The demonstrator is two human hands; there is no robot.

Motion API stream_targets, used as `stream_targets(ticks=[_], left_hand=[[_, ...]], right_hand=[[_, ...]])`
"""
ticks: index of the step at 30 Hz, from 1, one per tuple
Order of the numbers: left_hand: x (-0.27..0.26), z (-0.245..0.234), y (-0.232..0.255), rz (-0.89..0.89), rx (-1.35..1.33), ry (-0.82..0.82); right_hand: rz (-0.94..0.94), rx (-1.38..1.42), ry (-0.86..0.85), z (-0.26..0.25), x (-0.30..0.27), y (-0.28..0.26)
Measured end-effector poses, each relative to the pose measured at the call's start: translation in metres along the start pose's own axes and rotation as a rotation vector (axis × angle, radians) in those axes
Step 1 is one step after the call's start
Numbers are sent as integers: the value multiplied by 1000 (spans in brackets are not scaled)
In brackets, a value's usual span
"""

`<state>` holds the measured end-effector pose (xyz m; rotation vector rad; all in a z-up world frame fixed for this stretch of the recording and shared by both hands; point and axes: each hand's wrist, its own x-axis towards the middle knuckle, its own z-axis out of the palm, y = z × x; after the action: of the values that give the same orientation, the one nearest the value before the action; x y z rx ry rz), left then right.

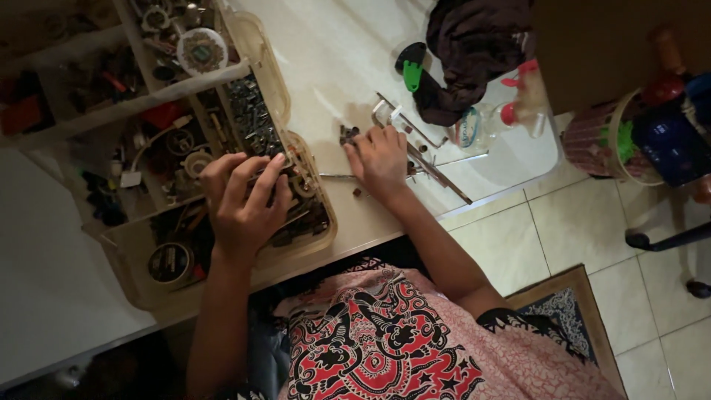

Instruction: The person assembles a lock cylinder by inserting multiple hex keys into a green plastic housing. They repeatedly pick up hex keys from a compartmentalized parts organizer and insert them into the housing, then remove and reinsert them. The task continues with repeated handling of the same components without a visible final assembly state.

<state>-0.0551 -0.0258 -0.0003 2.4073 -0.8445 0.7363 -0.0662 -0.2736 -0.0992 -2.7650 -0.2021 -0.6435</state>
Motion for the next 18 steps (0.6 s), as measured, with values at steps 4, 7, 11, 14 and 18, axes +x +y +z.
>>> stream_targets(ticks=[4, 7, 11, 14, 18], left_hand=[[0, -4, -1, -22, -21, 19], [0, -5, -2, -20, -18, 35], [-1, -2, -2, -1, -23, 77], [-1, 1, -4, 32, -59, 103], [-4, 0, -5, 106, -86, 80]], right_hand=[[-11, -8, -13, 7, -2, 3], [-12, -17, -49, 8, -4, 8], [93, 289, -10, -1, -3, 5], [267, 642, -53, -16, -1, -6], [431, 1037, -155, -39, 7, -23]])
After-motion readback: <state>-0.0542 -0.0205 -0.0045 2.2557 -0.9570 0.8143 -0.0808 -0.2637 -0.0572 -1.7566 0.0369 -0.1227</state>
